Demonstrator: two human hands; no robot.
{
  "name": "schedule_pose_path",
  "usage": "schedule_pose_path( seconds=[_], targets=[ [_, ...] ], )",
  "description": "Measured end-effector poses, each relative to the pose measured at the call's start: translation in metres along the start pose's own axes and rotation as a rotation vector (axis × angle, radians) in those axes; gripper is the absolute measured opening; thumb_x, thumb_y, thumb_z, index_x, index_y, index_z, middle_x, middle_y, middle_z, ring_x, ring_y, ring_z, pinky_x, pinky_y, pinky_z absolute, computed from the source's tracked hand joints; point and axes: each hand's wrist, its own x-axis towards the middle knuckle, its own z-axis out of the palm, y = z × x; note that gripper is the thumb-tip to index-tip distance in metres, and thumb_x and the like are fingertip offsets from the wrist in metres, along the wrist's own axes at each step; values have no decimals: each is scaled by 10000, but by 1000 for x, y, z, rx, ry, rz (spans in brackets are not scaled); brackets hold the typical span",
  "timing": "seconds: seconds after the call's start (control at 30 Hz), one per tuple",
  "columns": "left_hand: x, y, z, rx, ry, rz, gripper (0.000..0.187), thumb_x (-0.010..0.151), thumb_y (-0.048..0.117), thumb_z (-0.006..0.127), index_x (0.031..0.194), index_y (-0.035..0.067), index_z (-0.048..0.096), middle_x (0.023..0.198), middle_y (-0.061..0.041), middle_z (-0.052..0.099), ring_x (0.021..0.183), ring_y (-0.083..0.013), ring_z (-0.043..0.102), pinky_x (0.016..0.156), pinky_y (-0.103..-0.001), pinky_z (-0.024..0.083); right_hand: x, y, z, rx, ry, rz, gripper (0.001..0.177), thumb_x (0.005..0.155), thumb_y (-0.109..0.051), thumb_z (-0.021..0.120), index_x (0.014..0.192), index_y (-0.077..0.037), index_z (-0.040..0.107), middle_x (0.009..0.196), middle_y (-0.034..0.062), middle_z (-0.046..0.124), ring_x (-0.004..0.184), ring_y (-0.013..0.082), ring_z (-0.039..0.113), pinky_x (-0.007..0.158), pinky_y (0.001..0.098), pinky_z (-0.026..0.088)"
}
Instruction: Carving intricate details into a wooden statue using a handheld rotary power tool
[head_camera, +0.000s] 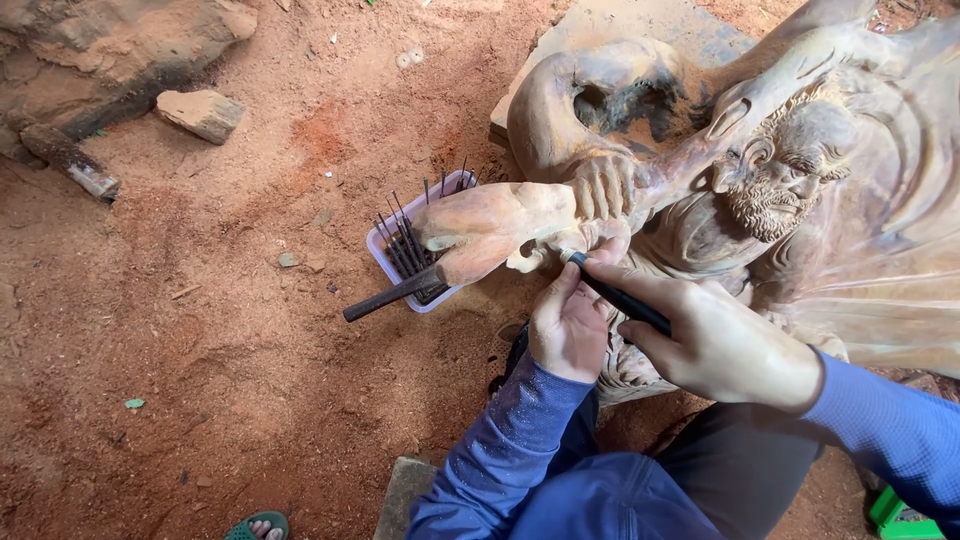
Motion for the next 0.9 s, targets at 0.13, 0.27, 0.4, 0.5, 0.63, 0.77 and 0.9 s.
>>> schedule_pose_path(
  seconds=[0.13, 0.27, 0.4, 0.5, 0.63, 0.77, 0.9],
  targets=[
    [3, 0, -2, -103, 40, -48, 258, 998, 154, 651, 1169, -38, 667, 1234, -261, 685, 1168, -315, 681, 1048, -410, 540, -1, -1, -4, -9, -3, -8, 616, 817, -148, 664, 1406, -327, 634, 1202, 151, 764, 1029, 457, 725, 769, 582, 613],
    [2, 2, 11, -52, 29, -44, 256, 990, 136, 672, 1153, -62, 675, 1233, -294, 680, 1131, -314, 700, 996, -396, 569, -3, 1, -8, -1, 27, -16, 611, 808, -145, 667, 1393, -316, 634, 1219, 135, 763, 1037, 453, 727, 777, 600, 603],
    [0, 1, 17, 49, 24, -33, 298, 989, 166, 664, 1173, -69, 669, 1283, -302, 658, 1197, -311, 668, 1026, -382, 537, -4, 6, -8, 23, 49, 4, 612, 810, -155, 674, 1391, -343, 639, 1147, 124, 792, 988, 446, 746, 728, 575, 617],
    [1, -2, 12, 120, -12, -15, 276, 994, 189, 667, 1139, -45, 689, 1294, -276, 664, 1169, -263, 676, 1004, -346, 544, -5, 4, -9, 2, 44, 5, 639, 820, -163, 682, 1432, -332, 609, 1160, 160, 774, 994, 460, 736, 731, 572, 612],
    [0, -3, 5, 142, 0, 33, 279, 1013, 167, 635, 1147, -73, 684, 1247, -309, 670, 1164, -303, 683, 1005, -360, 558, -7, 6, -4, 17, 53, -19, 633, 819, -159, 685, 1426, -326, 615, 1148, 160, 777, 990, 454, 739, 724, 564, 611],
    [-4, 0, 7, 264, -22, 79, 328, 1035, 210, 606, 1194, -70, 670, 1303, -339, 631, 1192, -329, 661, 1023, -389, 543, -10, 11, 1, 43, 67, -48, 625, 817, -154, 689, 1417, -318, 624, 1132, 160, 781, 985, 446, 743, 715, 555, 609],
    [-12, 4, 13, 142, 79, 56, 298, 982, 181, 674, 1150, -65, 691, 1207, -280, 695, 1091, -266, 688, 938, -297, 548, -10, 11, 5, 64, 84, -67, 620, 816, -151, 691, 1411, -313, 629, 1122, 160, 784, 982, 440, 746, 708, 549, 608]
  ],
)
